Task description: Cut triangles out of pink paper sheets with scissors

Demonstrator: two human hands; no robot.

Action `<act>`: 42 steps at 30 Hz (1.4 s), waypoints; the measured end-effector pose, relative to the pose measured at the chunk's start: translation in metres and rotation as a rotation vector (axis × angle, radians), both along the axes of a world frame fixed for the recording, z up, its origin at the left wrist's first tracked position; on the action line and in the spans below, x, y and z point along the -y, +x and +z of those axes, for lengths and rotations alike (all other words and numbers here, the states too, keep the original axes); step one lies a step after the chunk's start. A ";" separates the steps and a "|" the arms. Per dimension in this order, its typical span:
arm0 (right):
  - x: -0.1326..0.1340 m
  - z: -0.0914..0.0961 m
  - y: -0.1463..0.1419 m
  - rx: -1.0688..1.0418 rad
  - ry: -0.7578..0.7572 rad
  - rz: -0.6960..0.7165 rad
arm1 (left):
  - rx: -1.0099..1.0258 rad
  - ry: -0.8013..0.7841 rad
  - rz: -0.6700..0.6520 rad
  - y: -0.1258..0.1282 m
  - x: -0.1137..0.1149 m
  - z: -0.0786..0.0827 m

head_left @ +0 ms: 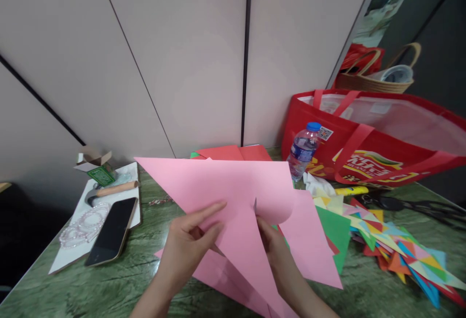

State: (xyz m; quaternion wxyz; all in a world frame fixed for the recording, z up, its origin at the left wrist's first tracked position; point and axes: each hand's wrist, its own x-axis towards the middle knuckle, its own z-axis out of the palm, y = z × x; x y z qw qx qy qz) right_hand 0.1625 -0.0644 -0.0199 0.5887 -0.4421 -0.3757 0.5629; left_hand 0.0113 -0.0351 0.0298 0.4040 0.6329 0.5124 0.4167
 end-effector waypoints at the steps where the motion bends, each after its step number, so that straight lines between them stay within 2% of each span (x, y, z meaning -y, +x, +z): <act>1: 0.000 -0.001 0.000 -0.008 0.000 -0.001 | -0.001 0.003 0.001 0.000 0.000 0.000; 20: 0.002 0.000 0.000 0.086 0.005 -0.021 | 0.018 -0.019 0.008 -0.001 -0.001 0.001; 28: 0.002 0.001 -0.002 0.060 -0.018 -0.021 | 0.055 -0.051 0.004 0.001 -0.001 0.002; 35: 0.001 0.001 -0.001 0.058 -0.031 -0.008 | -0.002 -0.049 0.002 -0.003 -0.001 -0.001; 42: 0.001 0.004 0.000 0.047 -0.035 0.016 | 0.056 -0.051 0.007 0.000 0.000 0.001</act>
